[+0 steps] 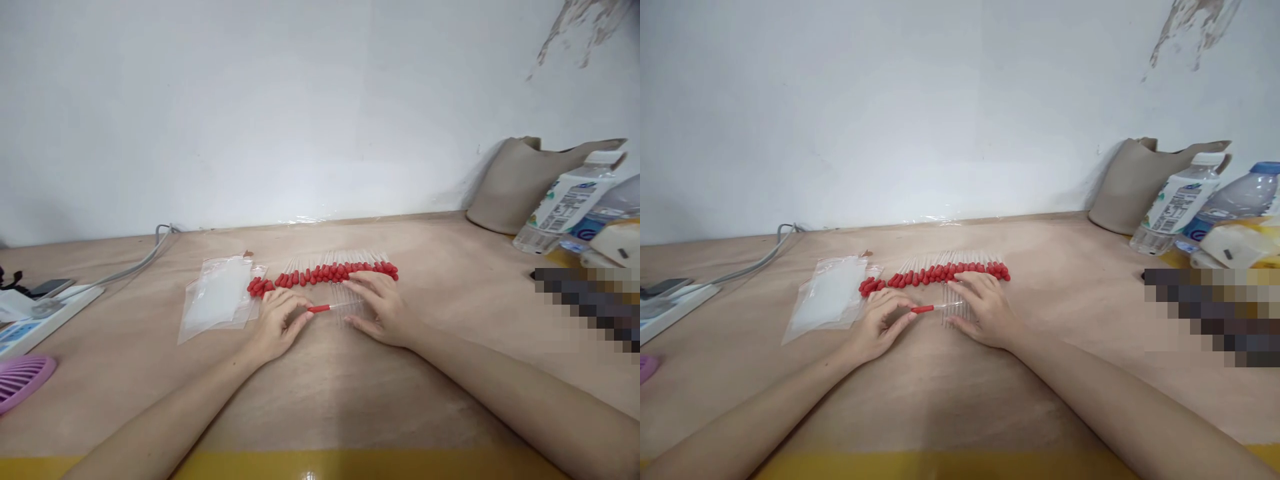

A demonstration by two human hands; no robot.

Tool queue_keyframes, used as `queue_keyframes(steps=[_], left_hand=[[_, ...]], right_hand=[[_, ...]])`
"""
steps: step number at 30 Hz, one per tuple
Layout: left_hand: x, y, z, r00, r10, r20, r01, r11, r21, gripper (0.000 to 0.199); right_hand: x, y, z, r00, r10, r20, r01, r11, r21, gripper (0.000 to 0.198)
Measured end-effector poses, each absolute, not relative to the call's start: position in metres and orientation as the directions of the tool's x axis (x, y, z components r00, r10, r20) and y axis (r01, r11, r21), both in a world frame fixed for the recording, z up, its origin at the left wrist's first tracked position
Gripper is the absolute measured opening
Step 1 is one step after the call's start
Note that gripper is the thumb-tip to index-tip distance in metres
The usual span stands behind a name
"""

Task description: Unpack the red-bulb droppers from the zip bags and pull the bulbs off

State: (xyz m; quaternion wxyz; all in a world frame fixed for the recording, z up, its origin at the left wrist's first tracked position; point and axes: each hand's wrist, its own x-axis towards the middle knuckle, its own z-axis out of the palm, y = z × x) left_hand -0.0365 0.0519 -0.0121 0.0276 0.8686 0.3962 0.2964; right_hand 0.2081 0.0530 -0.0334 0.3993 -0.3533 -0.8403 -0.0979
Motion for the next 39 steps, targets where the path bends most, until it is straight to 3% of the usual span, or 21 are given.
queue_keyframes(steps=[4, 7, 13, 19, 27, 34, 39], left_hand=[[-0.037, 0.056, -0.015, 0.554, 0.666, 0.5, 0.613, -0.732, 0.297, 0.015], [-0.036, 0.058, -0.017, 0.573, 0.642, 0.51, 0.584, -0.756, 0.295, 0.015], [-0.021, 0.056, -0.017, 0.626, 0.552, 0.551, 0.562, -0.809, 0.172, 0.039], [-0.011, 0.058, -0.021, 0.683, 0.393, 0.616, 0.528, -0.848, -0.045, 0.014], [-0.011, 0.056, -0.021, 0.671, 0.334, 0.662, 0.519, -0.849, -0.098, 0.016], [-0.011, 0.058, -0.024, 0.693, 0.218, 0.687, 0.466, -0.863, -0.197, 0.019], [-0.011, 0.056, -0.021, 0.705, 0.214, 0.676, 0.461, -0.862, -0.208, 0.014]], right_hand=[[0.207, 0.054, -0.037, -0.505, 0.477, 0.719, 0.639, 0.767, -0.06, 0.022], [0.207, 0.054, -0.038, -0.512, 0.479, 0.713, 0.638, 0.768, -0.057, 0.015], [0.206, 0.054, -0.039, -0.53, 0.451, 0.718, 0.62, 0.784, -0.035, 0.015], [0.203, 0.051, -0.037, -0.553, 0.458, 0.697, 0.607, 0.794, -0.04, 0.017], [0.196, 0.051, -0.04, -0.557, 0.487, 0.672, 0.587, 0.804, -0.096, 0.018], [0.194, 0.051, -0.038, -0.593, 0.455, 0.664, 0.528, 0.843, -0.106, 0.019], [0.19, 0.052, -0.043, -0.586, 0.407, 0.7, 0.495, 0.864, -0.088, 0.018]])
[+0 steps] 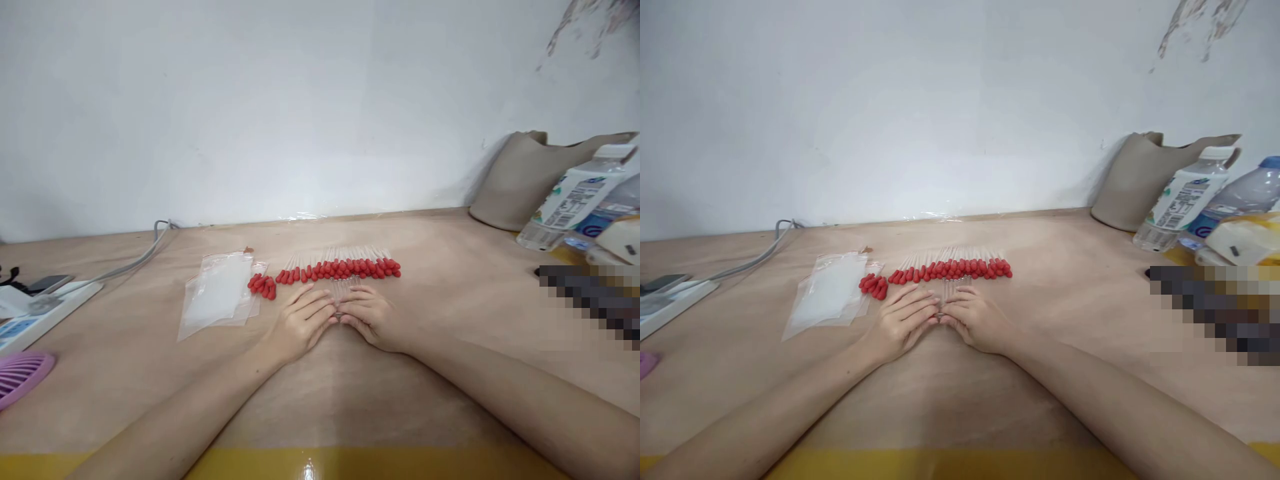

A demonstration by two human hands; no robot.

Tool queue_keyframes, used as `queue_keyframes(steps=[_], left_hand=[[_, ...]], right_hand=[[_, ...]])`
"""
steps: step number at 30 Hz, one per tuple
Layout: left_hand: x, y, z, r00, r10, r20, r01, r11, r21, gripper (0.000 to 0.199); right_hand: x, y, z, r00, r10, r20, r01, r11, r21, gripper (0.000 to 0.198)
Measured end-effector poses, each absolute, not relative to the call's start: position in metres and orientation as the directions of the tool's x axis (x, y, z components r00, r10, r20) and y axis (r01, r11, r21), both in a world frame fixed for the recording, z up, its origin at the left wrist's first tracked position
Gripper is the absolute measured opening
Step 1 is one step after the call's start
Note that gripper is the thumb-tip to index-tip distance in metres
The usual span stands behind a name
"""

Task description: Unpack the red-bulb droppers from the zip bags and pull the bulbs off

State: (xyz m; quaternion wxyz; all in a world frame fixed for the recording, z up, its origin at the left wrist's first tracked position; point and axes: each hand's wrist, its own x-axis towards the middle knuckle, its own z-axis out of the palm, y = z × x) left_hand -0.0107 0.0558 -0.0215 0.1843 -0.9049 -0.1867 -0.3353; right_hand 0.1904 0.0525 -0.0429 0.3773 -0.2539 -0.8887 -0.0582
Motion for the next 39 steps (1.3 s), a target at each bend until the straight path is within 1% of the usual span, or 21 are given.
queue_keyframes(steps=[3, 7, 13, 18, 24, 33, 39], left_hand=[[-0.011, 0.054, -0.021, 0.724, 0.227, 0.651, 0.453, -0.869, -0.201, 0.014], [-0.012, 0.053, -0.022, 0.731, 0.242, 0.638, 0.437, -0.884, -0.165, 0.013], [-0.012, 0.052, -0.021, 0.738, 0.274, 0.617, 0.424, -0.899, -0.108, 0.014], [-0.013, 0.049, -0.02, 0.729, 0.337, 0.596, 0.43, -0.903, -0.015, 0.016], [-0.015, 0.049, -0.019, 0.721, 0.374, 0.583, 0.429, -0.902, 0.048, 0.017], [-0.02, 0.05, -0.022, 0.734, 0.401, 0.548, 0.424, -0.901, 0.091, 0.017], [-0.021, 0.05, -0.023, 0.734, 0.368, 0.572, 0.406, -0.911, 0.065, 0.015]], right_hand=[[0.19, 0.053, -0.047, -0.569, 0.347, 0.746, 0.456, 0.888, -0.065, 0.015], [0.192, 0.051, -0.045, -0.589, 0.286, 0.756, 0.441, 0.898, 0.003, 0.013], [0.192, 0.044, -0.037, -0.612, 0.242, 0.753, 0.468, 0.879, 0.098, 0.011], [0.193, 0.044, -0.037, -0.644, 0.222, 0.732, 0.473, 0.868, 0.153, 0.013], [0.197, 0.046, -0.034, -0.653, 0.147, 0.743, 0.46, 0.856, 0.235, 0.012], [0.201, 0.044, -0.032, -0.68, 0.12, 0.723, 0.452, 0.845, 0.285, 0.014], [0.202, 0.044, -0.035, -0.674, 0.126, 0.728, 0.438, 0.861, 0.257, 0.015]])
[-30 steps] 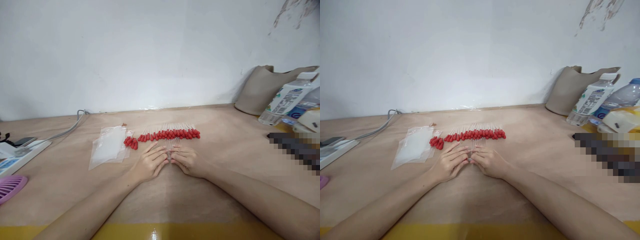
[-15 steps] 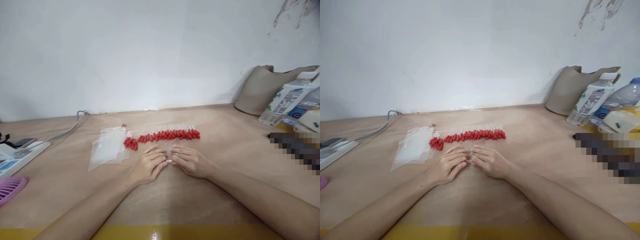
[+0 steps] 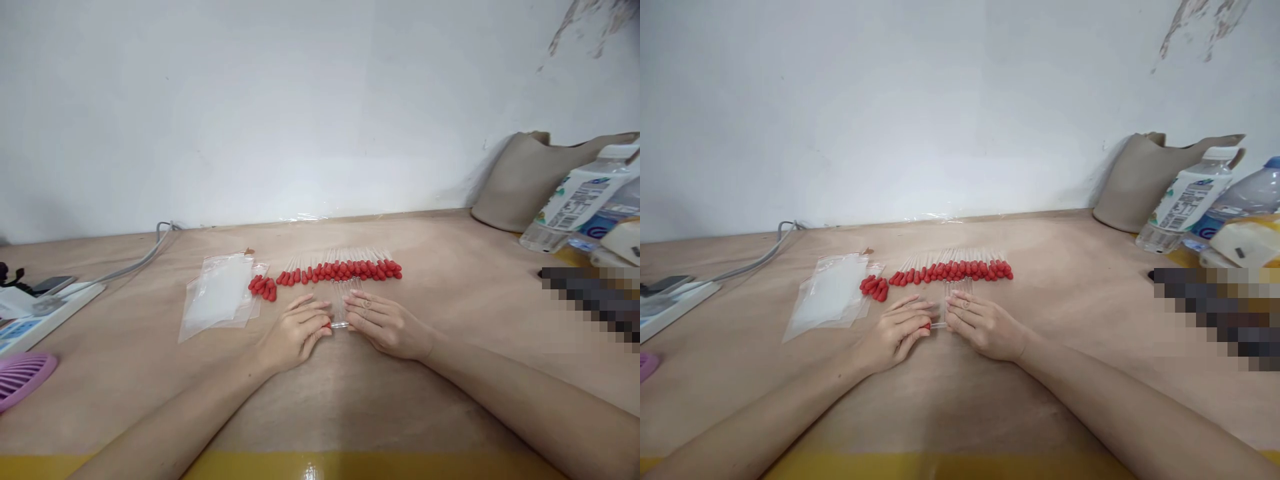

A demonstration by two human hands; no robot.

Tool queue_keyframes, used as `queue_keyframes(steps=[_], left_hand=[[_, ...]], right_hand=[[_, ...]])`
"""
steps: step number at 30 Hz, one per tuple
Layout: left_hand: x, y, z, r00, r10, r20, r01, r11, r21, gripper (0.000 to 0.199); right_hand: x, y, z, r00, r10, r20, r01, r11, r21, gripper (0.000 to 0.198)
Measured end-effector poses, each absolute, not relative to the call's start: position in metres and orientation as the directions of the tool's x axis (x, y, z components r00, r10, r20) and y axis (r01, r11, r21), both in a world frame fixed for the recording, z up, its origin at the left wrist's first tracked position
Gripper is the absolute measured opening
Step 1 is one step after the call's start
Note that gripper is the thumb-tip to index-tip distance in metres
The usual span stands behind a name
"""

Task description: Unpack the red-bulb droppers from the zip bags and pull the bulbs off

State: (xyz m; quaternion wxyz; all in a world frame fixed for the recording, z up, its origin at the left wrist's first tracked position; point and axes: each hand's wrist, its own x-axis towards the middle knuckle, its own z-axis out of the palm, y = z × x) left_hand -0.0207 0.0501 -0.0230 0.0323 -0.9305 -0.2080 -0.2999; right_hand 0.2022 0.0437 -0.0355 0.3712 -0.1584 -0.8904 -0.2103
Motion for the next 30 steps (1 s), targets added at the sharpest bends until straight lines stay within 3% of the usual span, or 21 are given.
queue_keyframes(steps=[5, 9, 13, 18, 25, 30], left_hand=[[-0.032, 0.05, -0.024, 0.694, 0.383, 0.609, 0.429, -0.9, 0.077, 0.014], [-0.051, 0.058, -0.016, 0.495, 0.5, 0.711, 0.584, -0.797, 0.154, 0.014], [-0.078, 0.082, -0.002, 0.166, 0.706, 0.688, 0.79, -0.513, 0.336, 0.022], [-0.121, 0.115, 0.006, -0.122, 0.835, 0.537, 0.897, -0.138, 0.419, 0.033], [-0.128, 0.125, -0.001, -0.069, 0.905, 0.419, 0.889, -0.135, 0.438, 0.043], [-0.119, 0.116, -0.001, 0.001, 0.87, 0.493, 0.931, -0.182, 0.318, 0.04]], right_hand=[[0.212, 0.048, -0.036, -0.645, 0.157, 0.748, 0.44, 0.876, 0.196, 0.019], [0.224, 0.057, -0.034, -0.464, 0.361, 0.809, 0.617, 0.787, 0.003, 0.017], [0.226, 0.062, -0.036, -0.354, 0.54, 0.763, 0.769, 0.633, -0.091, 0.02], [0.225, 0.061, -0.039, -0.265, 0.651, 0.711, 0.823, 0.537, -0.185, 0.022], [0.227, 0.058, -0.037, -0.215, 0.691, 0.69, 0.862, 0.467, -0.199, 0.008], [0.225, 0.058, -0.04, -0.247, 0.677, 0.693, 0.859, 0.484, -0.166, 0.012]])
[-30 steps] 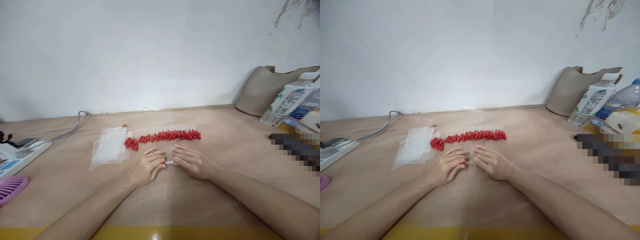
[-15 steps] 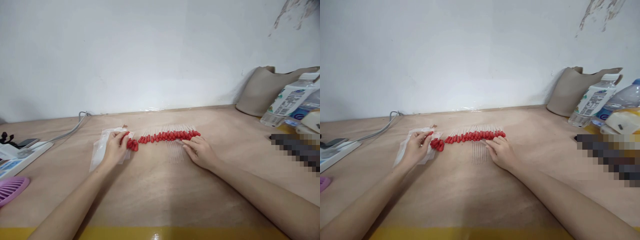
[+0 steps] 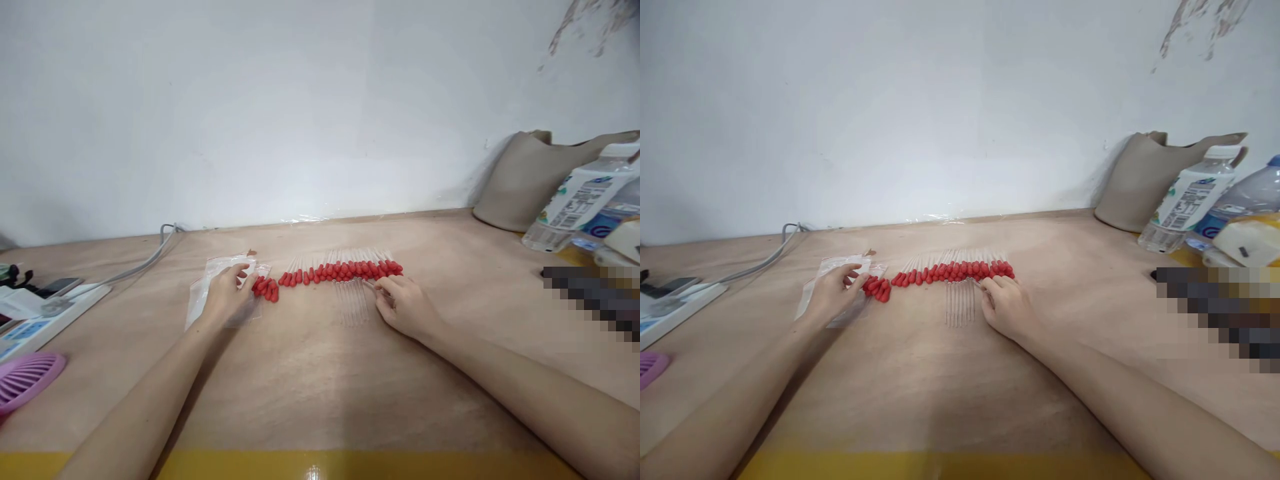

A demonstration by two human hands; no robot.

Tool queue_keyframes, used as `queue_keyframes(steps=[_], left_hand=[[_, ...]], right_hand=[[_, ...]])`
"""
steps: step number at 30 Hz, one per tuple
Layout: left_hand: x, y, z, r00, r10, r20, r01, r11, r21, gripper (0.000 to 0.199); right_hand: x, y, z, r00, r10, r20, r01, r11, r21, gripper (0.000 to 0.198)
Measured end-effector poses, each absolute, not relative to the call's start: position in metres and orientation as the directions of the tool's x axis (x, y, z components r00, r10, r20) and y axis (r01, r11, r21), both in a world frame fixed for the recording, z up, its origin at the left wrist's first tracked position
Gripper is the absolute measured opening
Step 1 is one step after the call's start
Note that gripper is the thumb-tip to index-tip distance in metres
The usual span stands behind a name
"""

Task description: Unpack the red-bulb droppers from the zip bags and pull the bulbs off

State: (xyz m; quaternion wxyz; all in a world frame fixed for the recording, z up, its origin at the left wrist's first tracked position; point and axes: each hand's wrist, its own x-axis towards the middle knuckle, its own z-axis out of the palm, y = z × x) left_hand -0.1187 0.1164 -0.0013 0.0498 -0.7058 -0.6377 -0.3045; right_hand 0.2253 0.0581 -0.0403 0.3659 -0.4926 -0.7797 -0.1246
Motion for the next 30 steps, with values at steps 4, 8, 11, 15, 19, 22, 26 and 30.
queue_keyframes(steps=[4, 8, 11, 15, 19, 22, 26, 30], left_hand=[[-0.111, 0.111, -0.004, 0.085, 0.735, 0.672, 0.949, -0.266, 0.171, 0.033], [-0.105, 0.111, -0.009, 0.188, 0.615, 0.766, 0.938, -0.345, 0.046, 0.025], [-0.103, 0.11, -0.01, 0.235, 0.566, 0.79, 0.922, -0.387, 0.004, 0.022], [-0.09, 0.103, -0.011, 0.269, 0.511, 0.817, 0.884, -0.468, 0.001, 0.019], [-0.059, 0.092, -0.016, 0.354, 0.53, 0.771, 0.805, -0.592, 0.037, 0.016], [-0.035, 0.091, -0.019, 0.409, 0.555, 0.724, 0.776, -0.63, 0.044, 0.016], [-0.011, 0.102, -0.018, 0.396, 0.596, 0.699, 0.793, -0.606, 0.067, 0.016], [0.004, 0.115, -0.017, 0.368, 0.632, 0.682, 0.812, -0.576, 0.096, 0.017]], right_hand=[[0.224, 0.06, -0.043, -0.286, 0.648, 0.705, 0.843, 0.52, -0.136, 0.015], [0.223, 0.063, -0.045, -0.294, 0.634, 0.715, 0.841, 0.527, -0.12, 0.017], [0.222, 0.066, -0.046, -0.29, 0.622, 0.728, 0.849, 0.517, -0.104, 0.019], [0.22, 0.069, -0.047, -0.286, 0.623, 0.728, 0.86, 0.501, -0.092, 0.02], [0.216, 0.07, -0.05, -0.281, 0.657, 0.699, 0.879, 0.469, -0.088, 0.021], [0.212, 0.068, -0.051, -0.25, 0.685, 0.684, 0.883, 0.451, -0.129, 0.021], [0.205, 0.06, -0.048, -0.229, 0.748, 0.623, 0.869, 0.445, -0.215, 0.019], [0.201, 0.054, -0.044, -0.246, 0.775, 0.583, 0.859, 0.453, -0.24, 0.019]])
